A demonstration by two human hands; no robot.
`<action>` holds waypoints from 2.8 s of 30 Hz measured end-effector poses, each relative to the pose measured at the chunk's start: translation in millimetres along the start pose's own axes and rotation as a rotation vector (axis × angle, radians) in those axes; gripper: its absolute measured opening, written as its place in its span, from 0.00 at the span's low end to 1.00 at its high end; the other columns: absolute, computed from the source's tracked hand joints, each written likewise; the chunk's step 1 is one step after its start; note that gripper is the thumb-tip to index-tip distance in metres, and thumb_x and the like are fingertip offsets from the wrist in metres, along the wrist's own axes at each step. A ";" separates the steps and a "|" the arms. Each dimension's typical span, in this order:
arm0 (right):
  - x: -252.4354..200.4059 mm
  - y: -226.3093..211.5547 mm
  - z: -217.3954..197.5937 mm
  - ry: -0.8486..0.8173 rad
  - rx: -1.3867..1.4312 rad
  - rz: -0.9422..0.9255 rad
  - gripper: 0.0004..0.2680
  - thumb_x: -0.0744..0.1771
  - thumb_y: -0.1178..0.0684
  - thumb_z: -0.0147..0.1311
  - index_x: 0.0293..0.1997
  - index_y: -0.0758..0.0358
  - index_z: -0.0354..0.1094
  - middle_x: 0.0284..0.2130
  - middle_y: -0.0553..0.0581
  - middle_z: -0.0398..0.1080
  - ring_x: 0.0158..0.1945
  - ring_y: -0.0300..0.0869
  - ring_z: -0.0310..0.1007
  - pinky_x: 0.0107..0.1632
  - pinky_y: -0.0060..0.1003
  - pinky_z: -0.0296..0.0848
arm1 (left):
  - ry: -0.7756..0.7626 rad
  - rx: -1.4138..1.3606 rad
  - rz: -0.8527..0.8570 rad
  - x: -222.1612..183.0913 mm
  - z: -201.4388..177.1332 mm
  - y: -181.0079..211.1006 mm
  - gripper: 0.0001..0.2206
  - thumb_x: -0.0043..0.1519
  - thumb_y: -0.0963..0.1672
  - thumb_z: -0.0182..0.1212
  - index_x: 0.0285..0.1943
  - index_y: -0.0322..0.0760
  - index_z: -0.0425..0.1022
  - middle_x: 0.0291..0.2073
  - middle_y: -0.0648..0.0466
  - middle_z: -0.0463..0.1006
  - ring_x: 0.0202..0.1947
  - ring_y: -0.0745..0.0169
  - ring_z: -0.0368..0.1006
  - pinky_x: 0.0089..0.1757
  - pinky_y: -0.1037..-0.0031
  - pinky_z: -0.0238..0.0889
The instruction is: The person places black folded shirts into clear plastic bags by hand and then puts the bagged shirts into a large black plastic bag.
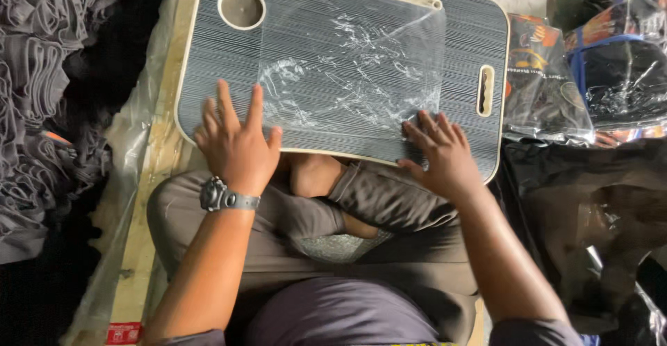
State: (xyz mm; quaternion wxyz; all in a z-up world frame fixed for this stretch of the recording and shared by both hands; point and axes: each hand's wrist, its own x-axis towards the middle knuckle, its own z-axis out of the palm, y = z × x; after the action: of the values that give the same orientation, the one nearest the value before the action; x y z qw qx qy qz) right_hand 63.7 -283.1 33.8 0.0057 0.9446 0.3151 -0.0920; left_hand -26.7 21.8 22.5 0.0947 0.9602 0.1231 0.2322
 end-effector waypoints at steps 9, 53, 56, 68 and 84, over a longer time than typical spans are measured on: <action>-29.9 -86.6 16.6 0.314 0.504 -0.204 0.21 0.60 0.38 0.59 0.55 0.50 0.66 0.50 0.51 0.70 0.54 0.48 0.69 0.51 0.45 0.66 | -0.368 -0.214 0.046 22.9 41.7 53.8 0.30 0.59 0.57 0.52 0.69 0.44 0.58 0.66 0.36 0.54 0.65 0.24 0.48 0.55 0.32 0.41; 6.8 49.7 33.4 0.395 0.997 0.541 0.05 0.62 0.60 0.57 0.38 0.58 0.71 0.25 0.46 0.67 0.29 0.30 0.63 0.34 0.24 0.64 | -0.629 -0.128 0.422 97.9 101.1 85.0 0.33 0.59 0.62 0.38 0.73 0.61 0.44 0.72 0.54 0.34 0.71 0.45 0.26 0.60 0.40 0.18; 14.9 47.1 26.1 0.628 1.538 0.368 0.04 0.63 0.63 0.52 0.39 0.64 0.69 0.27 0.51 0.68 0.31 0.34 0.68 0.40 0.27 0.69 | -0.601 -0.222 0.335 103.4 99.7 89.2 0.32 0.62 0.61 0.34 0.74 0.55 0.41 0.71 0.47 0.35 0.71 0.41 0.30 0.61 0.41 0.23; 38.0 -66.1 -154.3 0.617 0.003 -0.484 0.11 0.62 0.64 0.47 0.47 0.65 0.68 0.33 0.61 0.66 0.33 0.57 0.68 0.42 0.49 0.67 | -0.786 -2.777 0.061 113.1 33.0 128.8 0.43 0.54 0.67 0.31 0.64 0.35 0.63 0.58 0.45 0.70 0.62 0.52 0.62 0.64 0.65 0.49; 57.0 -73.5 37.7 0.212 0.215 -0.220 0.20 0.65 0.42 0.48 0.65 0.53 0.58 0.64 0.55 0.56 0.69 0.56 0.46 0.65 0.58 0.46 | -0.396 -0.213 -0.073 69.4 52.0 24.4 0.33 0.55 0.45 0.61 0.69 0.46 0.51 0.50 0.46 0.66 0.48 0.36 0.67 0.39 0.45 0.69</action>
State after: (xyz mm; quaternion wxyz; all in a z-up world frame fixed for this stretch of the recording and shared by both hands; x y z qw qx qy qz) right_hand 58.1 -192.9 -9.9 -0.1387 0.9039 0.4039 -0.0253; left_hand 62.2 11.5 12.2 0.2259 0.9666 0.1115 0.0473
